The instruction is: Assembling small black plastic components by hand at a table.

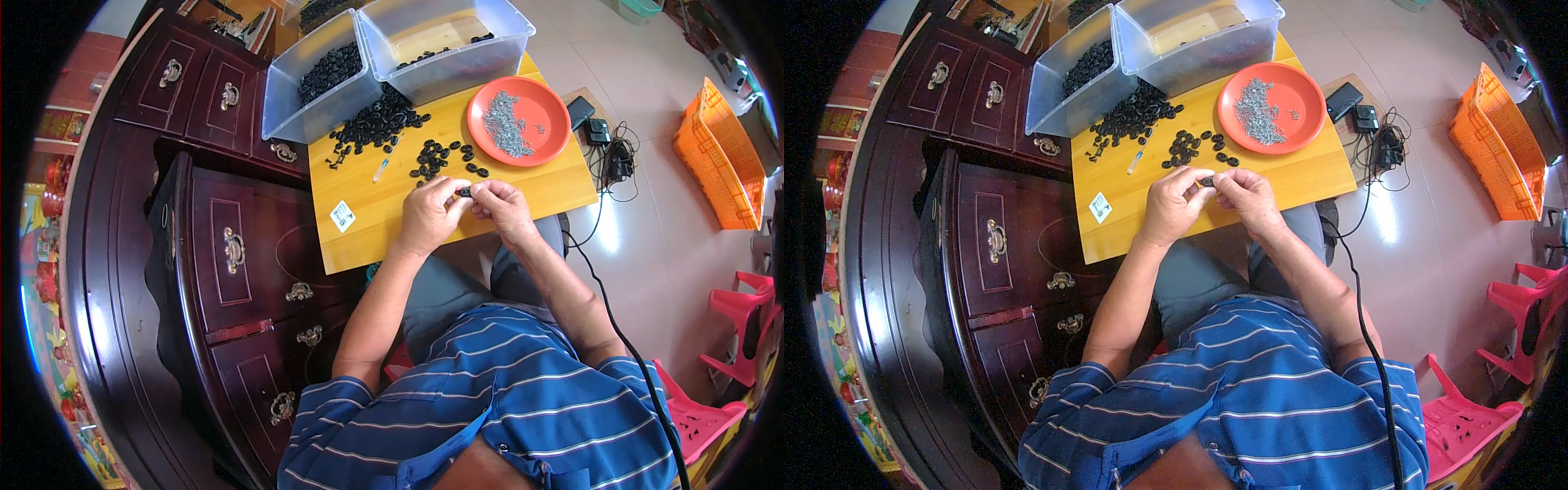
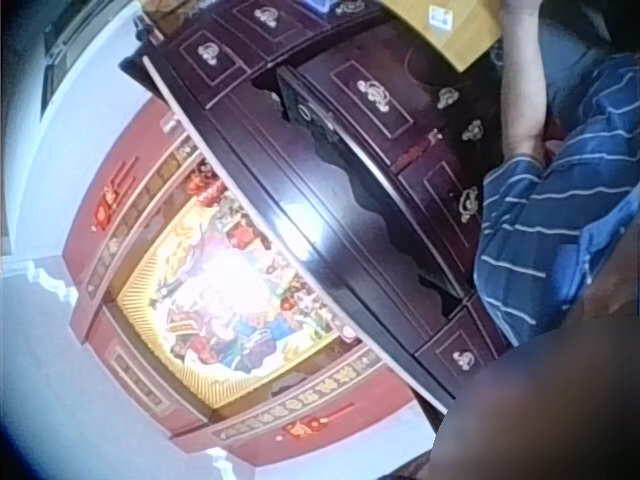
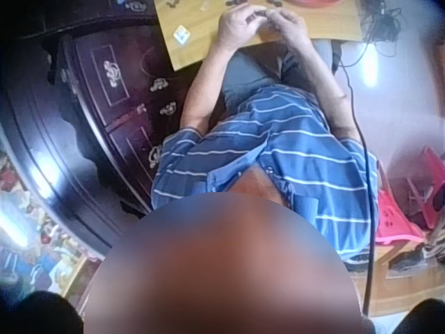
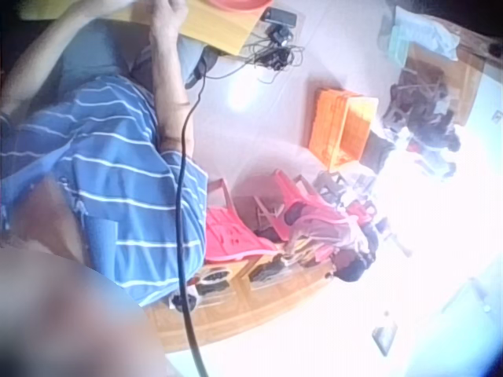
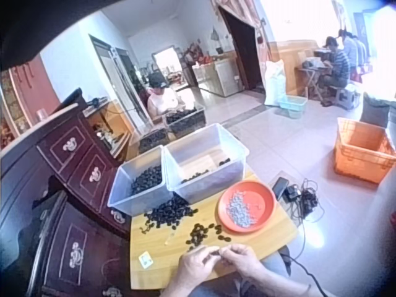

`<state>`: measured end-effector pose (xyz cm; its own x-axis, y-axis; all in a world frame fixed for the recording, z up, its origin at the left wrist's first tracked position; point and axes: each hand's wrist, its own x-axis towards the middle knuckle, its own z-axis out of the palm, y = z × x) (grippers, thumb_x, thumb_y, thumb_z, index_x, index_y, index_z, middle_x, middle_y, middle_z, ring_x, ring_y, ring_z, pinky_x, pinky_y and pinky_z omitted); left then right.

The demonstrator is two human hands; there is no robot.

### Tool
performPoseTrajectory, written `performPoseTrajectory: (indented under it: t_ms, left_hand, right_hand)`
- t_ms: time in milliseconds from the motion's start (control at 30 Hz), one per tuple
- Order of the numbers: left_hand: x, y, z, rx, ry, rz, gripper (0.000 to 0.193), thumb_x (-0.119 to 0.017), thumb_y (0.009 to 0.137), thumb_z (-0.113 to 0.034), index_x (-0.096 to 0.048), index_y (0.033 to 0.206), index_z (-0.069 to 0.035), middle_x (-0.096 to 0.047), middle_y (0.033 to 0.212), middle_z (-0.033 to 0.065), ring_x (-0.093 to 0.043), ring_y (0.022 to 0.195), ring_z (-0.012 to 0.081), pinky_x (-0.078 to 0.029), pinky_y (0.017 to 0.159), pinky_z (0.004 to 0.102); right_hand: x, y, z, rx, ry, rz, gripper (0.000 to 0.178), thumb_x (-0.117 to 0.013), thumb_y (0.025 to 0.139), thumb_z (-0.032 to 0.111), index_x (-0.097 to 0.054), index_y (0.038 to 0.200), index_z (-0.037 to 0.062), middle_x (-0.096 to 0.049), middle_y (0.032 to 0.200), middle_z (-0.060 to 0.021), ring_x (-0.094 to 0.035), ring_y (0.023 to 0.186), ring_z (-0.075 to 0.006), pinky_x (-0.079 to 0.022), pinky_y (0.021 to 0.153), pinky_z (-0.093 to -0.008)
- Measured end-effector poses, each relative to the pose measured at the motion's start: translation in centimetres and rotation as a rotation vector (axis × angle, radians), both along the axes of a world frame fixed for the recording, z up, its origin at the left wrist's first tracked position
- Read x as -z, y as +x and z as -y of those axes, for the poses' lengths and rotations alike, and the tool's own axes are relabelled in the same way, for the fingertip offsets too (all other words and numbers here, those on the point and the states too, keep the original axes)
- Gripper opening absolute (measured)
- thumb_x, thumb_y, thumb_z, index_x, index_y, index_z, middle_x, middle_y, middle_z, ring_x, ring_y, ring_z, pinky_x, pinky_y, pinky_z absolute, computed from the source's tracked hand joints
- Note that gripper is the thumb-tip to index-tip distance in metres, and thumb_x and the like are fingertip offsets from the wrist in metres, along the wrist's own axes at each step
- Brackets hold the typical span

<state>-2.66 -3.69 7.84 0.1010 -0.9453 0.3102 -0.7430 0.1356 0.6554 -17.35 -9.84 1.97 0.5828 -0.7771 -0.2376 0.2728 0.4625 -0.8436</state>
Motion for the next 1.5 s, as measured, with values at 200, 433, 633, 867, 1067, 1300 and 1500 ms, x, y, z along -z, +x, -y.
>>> performPoseTrajectory:
  t_ms: [200,433,633,867,1067,1300,1500]
  left_hand:
    - [-0.1,0.1,0.0,0.005,0.080,-0.134,0.019,-0.074,0.082,-0.002,-0.067,0.099,-0.001,-0.066,0.081,0.0063,-0.061,0.061,0.0122,-0.049,0.058,0.0275]
    - [0.5,2.2,0.0,0.005,0.351,-0.231,0.011,-0.070,0.084,-0.003,-0.067,0.093,0.000,-0.065,0.072,0.0041,-0.061,0.065,0.0092,-0.050,0.063,0.0248]
    - [-1.8,8.8,1.0,0.041,0.565,0.037,0.008,-0.065,0.082,-0.006,-0.071,0.088,-0.005,-0.069,0.075,0.0048,-0.064,0.072,0.0099,-0.052,0.068,0.0252]
    - [-7.5,15.0,5.2,-0.397,-0.200,-0.413,0.038,-0.065,0.092,-0.007,-0.055,0.129,-0.001,-0.067,0.097,0.0038,-0.063,0.079,0.0106,-0.052,0.070,0.0235]
    - [0.9,11.6,1.5,-0.246,0.211,-0.291,0.018,-0.070,0.087,-0.005,-0.071,0.105,-0.004,-0.068,0.085,-0.0012,-0.060,0.071,0.0058,-0.051,0.066,0.0231]
    - [4.2,8.1,-0.4,-0.275,0.128,-0.025,0.019,-0.072,0.081,-0.005,-0.072,0.101,-0.002,-0.067,0.080,0.0068,-0.064,0.068,0.0137,-0.052,0.065,0.0275]
    - [2.9,5.2,2.2,-0.149,0.044,0.171,0.016,-0.069,0.084,-0.016,-0.072,0.097,-0.009,-0.067,0.089,0.0095,-0.067,0.078,0.0296,-0.054,0.069,0.0399]
  right_hand:
    - [0.9,0.3,0.6,0.014,-0.109,-0.049,0.018,-0.065,0.095,0.022,-0.068,0.093,0.0041,-0.062,0.077,0.0023,-0.054,0.069,-0.0048,-0.044,0.064,-0.0207]
    - [1.7,0.3,1.1,-0.040,-0.378,-0.243,0.020,-0.066,0.095,0.020,-0.069,0.092,0.0005,-0.061,0.072,0.0026,-0.054,0.065,-0.0041,-0.044,0.058,-0.0220]
    - [2.1,-0.6,2.2,0.060,-0.366,-0.183,0.019,-0.065,0.096,0.018,-0.068,0.091,0.0002,-0.059,0.070,0.0034,-0.053,0.062,-0.0041,-0.043,0.057,-0.0215]
    - [2.2,-1.1,2.4,0.046,-0.336,-0.130,0.019,-0.065,0.096,0.018,-0.067,0.093,-0.0006,-0.059,0.072,0.0028,-0.053,0.063,-0.0043,-0.043,0.058,-0.0210]
    - [1.7,-1.4,2.3,0.022,-0.345,-0.148,0.020,-0.064,0.097,0.019,-0.067,0.094,0.0001,-0.060,0.073,0.0019,-0.055,0.064,-0.0050,-0.045,0.060,-0.0218]
    - [2.4,-1.2,2.3,0.013,-0.352,-0.155,0.020,-0.065,0.096,0.019,-0.067,0.094,0.0002,-0.060,0.073,0.0025,-0.055,0.065,-0.0044,-0.046,0.060,-0.0217]
    - [2.4,-0.9,2.3,0.033,-0.393,-0.198,0.019,-0.066,0.096,0.019,-0.067,0.093,0.0001,-0.059,0.073,0.0040,-0.053,0.065,-0.0036,-0.046,0.059,-0.0217]
